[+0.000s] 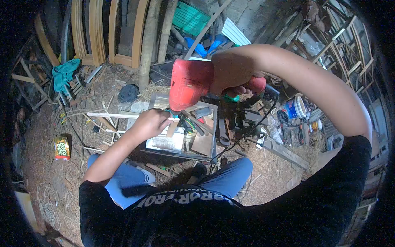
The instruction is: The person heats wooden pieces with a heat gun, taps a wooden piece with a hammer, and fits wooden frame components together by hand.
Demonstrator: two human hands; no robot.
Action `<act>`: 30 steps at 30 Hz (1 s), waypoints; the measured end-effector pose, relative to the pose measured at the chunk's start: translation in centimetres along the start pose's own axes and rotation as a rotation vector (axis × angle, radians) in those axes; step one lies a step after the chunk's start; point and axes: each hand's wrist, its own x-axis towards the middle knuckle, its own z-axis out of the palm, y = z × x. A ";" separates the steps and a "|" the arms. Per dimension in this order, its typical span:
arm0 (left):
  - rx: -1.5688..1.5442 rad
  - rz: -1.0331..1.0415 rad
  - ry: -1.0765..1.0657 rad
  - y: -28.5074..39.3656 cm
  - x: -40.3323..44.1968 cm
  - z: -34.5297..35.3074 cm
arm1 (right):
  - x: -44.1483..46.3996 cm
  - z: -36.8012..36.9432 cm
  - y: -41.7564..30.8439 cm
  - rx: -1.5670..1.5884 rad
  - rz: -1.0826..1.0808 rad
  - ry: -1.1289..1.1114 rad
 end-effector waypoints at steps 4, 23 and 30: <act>0.005 0.009 0.019 -0.1 -0.2 0.3 | 0.0 0.1 -0.1 -0.082 -0.012 0.047; 0.002 -0.003 0.014 -0.1 0.0 0.1 | -0.1 0.2 -0.3 -0.081 -0.049 0.056; 0.013 -0.013 -0.004 -0.2 0.1 0.2 | 0.1 0.2 -0.2 -0.077 -0.012 0.043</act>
